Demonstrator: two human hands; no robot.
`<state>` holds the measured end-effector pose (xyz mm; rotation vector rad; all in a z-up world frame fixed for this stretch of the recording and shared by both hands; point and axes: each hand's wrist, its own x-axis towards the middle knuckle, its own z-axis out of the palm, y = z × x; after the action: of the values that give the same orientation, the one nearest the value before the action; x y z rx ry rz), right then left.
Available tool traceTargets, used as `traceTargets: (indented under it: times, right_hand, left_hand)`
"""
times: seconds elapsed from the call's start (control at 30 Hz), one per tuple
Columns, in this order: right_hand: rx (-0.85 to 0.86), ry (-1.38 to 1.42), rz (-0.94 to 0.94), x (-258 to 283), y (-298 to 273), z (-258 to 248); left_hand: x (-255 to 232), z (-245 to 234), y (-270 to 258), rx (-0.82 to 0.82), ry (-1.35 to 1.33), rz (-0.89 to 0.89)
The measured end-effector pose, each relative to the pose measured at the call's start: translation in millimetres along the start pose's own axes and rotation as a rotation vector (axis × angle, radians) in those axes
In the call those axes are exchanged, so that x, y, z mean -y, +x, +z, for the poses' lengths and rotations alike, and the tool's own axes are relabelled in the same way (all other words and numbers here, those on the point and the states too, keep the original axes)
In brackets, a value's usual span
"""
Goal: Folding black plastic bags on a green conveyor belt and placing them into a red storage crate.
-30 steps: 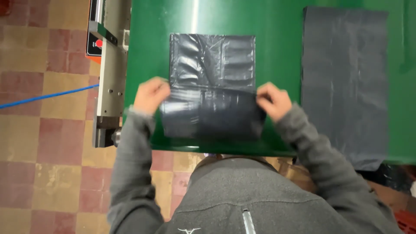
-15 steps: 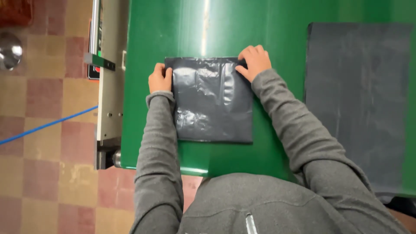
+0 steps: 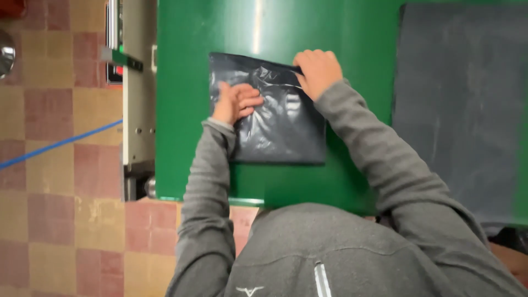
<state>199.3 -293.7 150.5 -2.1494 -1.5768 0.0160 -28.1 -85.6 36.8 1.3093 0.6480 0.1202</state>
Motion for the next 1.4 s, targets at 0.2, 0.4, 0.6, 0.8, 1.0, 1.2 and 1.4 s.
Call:
traceTargets:
  times: [0.2,0.4,0.6,0.8,1.0,1.2,1.4]
  right_hand:
    - [-0.186,-0.062,-0.213,94.7,-119.8,-16.4]
    - [-0.230,-0.087,-0.174,124.6,-178.2,14.4]
    - [-0.231,-0.148,-0.157,132.9,-202.4,40.7]
    - [-0.133,-0.176,-0.078,190.3,-188.9,36.4]
    - [-0.101,0.058,-0.248,195.1,-220.1,108.8]
    - [-0.096,0.572,0.230,174.8,-262.0,106.0]
    - [-0.282,1.457,0.969,79.9,-278.3,188.2]
  left_hand:
    - [0.2,-38.7,-53.2,0.096,-0.726,-0.171]
    - [86.0,-84.5,-57.5,0.016,-0.530,0.149]
    - [-7.3,-36.5,-178.5,-0.286,0.655,0.637]
    - [25.7,-47.4,-187.0,0.025,1.692,0.878]
    - [-29.9,40.2,-206.5,0.564,1.475,0.548]
    - [18.9,52.9,-101.4,0.625,0.539,0.029]
    - [59.9,51.9,-61.0,0.278,0.278,-0.070]
